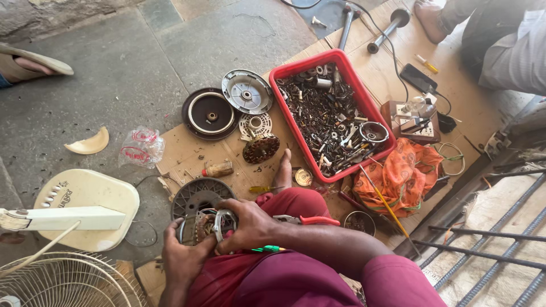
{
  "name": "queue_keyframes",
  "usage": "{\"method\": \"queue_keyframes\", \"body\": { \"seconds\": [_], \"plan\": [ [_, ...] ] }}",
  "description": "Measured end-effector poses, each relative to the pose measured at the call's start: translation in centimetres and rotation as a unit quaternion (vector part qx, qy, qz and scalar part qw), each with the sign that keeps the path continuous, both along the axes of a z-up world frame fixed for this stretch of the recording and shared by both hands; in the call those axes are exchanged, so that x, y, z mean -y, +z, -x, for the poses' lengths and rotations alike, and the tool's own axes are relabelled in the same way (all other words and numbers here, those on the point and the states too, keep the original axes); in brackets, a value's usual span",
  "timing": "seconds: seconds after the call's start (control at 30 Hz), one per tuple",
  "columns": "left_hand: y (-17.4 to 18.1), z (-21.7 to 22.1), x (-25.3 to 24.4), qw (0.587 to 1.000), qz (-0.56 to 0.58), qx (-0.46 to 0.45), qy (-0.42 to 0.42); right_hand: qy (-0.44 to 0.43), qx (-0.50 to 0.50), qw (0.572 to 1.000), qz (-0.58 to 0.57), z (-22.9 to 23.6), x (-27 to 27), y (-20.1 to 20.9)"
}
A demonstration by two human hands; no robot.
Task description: The person disassembles and reassembles a small electric motor, likely from a fan. They use a screwdriver to remove screws, separate the stator and rotor, and then reassemble the components. The person also uses a hammer to tap parts into place.
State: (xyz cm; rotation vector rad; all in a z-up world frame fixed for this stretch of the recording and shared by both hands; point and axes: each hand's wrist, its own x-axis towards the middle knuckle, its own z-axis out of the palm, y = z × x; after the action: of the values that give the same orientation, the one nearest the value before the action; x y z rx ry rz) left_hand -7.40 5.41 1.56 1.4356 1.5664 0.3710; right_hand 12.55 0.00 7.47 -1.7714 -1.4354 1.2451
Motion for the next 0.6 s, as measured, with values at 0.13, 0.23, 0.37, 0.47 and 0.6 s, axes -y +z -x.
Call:
{"method": "queue_keyframes", "body": {
  "seconds": [0.13,0.23,0.37,0.47,0.6],
  "plan": [
    [-0.8,-0.4,0.3,0.999,-0.042,-0.008,-0.001,-0.007,-0.001,1.000,0.019,0.3,0.2,0.1],
    [-1.4,-0.5,0.1,0.998,-0.061,-0.014,-0.004,-0.030,-0.006,0.996,0.083,-0.1,-0.2,0.7],
    [-0.9,-0.8,0.3,1.000,-0.026,0.001,0.002,-0.037,-0.014,0.992,0.122,-0.7,-0.1,1.7],
    [-0.1,-1.0,-0.3,0.999,0.028,0.002,0.027,0.053,0.073,0.994,-0.054,-2.7,1.0,2.8],
    [-0.3,-0.9,-0.3,0.990,0.067,0.095,0.083,-0.070,-0.047,0.996,0.015,-7.1,2.2,2.5]
  ]
}}
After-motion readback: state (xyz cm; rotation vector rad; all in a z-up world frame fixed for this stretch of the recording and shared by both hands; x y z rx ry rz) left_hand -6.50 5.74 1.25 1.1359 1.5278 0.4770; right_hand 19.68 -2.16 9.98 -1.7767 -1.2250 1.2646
